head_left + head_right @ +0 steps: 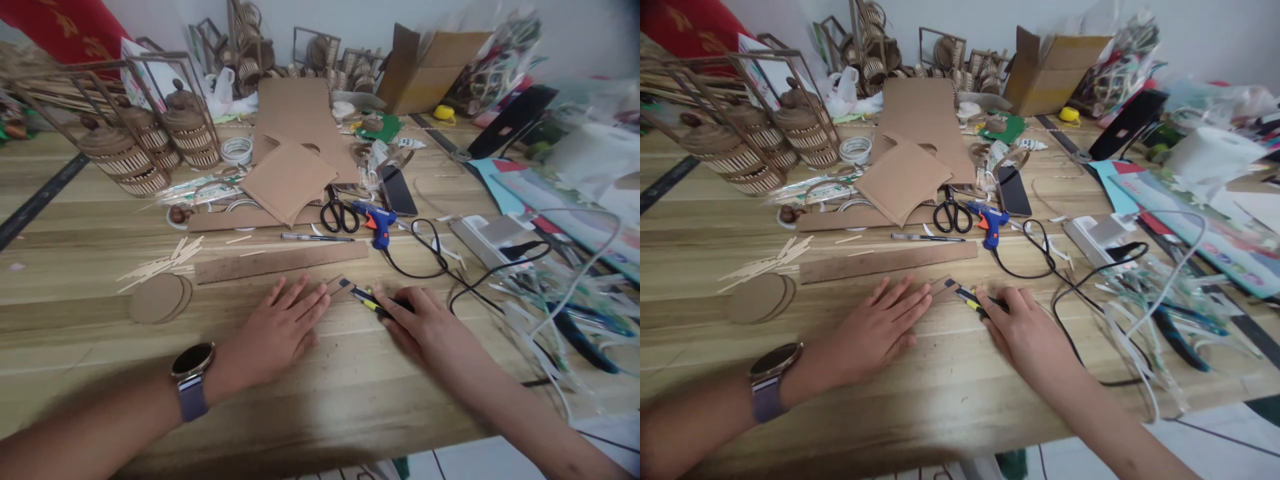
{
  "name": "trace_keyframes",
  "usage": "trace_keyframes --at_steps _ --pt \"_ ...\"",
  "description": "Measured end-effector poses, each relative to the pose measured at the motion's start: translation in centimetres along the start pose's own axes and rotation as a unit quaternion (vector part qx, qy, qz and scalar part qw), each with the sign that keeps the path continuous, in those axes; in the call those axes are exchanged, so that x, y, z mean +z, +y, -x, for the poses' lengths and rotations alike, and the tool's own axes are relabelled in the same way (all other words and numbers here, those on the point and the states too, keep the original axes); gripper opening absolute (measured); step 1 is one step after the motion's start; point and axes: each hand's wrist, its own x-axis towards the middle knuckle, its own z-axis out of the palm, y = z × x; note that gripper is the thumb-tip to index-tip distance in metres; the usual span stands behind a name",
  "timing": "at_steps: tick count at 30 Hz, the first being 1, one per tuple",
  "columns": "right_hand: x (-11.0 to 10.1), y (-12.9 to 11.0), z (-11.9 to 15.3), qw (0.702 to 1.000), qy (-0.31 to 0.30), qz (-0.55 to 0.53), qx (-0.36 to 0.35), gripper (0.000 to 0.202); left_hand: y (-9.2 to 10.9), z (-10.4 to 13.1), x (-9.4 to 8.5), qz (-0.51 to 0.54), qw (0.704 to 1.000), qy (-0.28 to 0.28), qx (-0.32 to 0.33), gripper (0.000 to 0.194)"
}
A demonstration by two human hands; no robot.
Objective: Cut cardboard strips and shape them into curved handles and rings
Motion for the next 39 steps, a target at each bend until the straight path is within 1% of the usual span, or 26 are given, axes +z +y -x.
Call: trace_keyframes --at_steps 5,9,11,13,14,16,17,20,22,24,26,28,31,39 --pt "0.2 -0.7 0.1 1.0 0.018 -0.001 0.001 0.041 0.4 -0.1 -0.2 0.007 1.0 -0.008 0.0 0.055" --pt "0.9 -0.4 -0.9 0.999 0.029 -0.041 0.01 0.04 1.5 -0.1 -0.7 0.014 1.0 -0.016 -0.006 0.058" --pt "1.3 0.0 -1.4 0.998 0.021 -0.064 0.017 0.041 1.6 -0.4 -1.1 0.014 1.0 -0.011 -0.007 0.059" --pt "1.4 0.4 -1.7 0.996 0.012 -0.084 0.021 0.042 0.9 -0.9 -1.9 0.012 1.0 -0.009 0.003 0.057" --pt "1.4 0.6 -1.8 0.996 0.01 -0.092 0.021 0.042 0.3 -1.3 -2.3 0.012 1.0 -0.023 0.017 0.054" --pt "1.3 0.8 -1.9 0.995 0.01 -0.101 0.017 0.043 -1.3 -2.3 -3.2 0.012 0.997 -0.031 0.063 0.047" --pt "1.2 0.9 -1.9 0.995 0.009 -0.103 0.014 0.043 -2.1 -2.9 -3.6 0.013 0.996 -0.038 0.082 0.048" --pt "0.9 1.0 -2.1 0.994 -0.004 -0.107 0.008 0.042 -4.0 -5.0 -4.3 0.014 0.988 -0.068 0.14 0.059" --pt "0.7 1.0 -2.2 0.994 -0.012 -0.109 0.007 0.042 -4.7 -6.4 -4.3 0.028 0.983 -0.085 0.163 0.08" --pt "0.6 1.0 -2.3 0.994 -0.014 -0.109 0.008 0.042 -5.0 -7.6 -4.2 0.05 0.974 -0.121 0.187 0.092" --pt "0.5 0.9 -2.3 0.994 -0.015 -0.104 0.009 0.042 -5.1 -8.4 -4.1 0.067 0.964 -0.159 0.201 0.096" --pt "0.5 0.9 -2.3 0.995 -0.02 -0.095 0.011 0.042 -5.2 -8.8 -4.0 0.075 0.96 -0.181 0.201 0.097" --pt "0.4 0.7 -2.3 0.996 -0.028 -0.081 0.012 0.042 -5.4 -8.7 -3.9 0.086 0.959 -0.184 0.196 0.097" --pt "-0.2 0.0 -2.0 0.999 -0.019 -0.026 0.002 0.042 -5.6 -8.5 -3.3 0.097 0.962 -0.173 0.188 0.097"
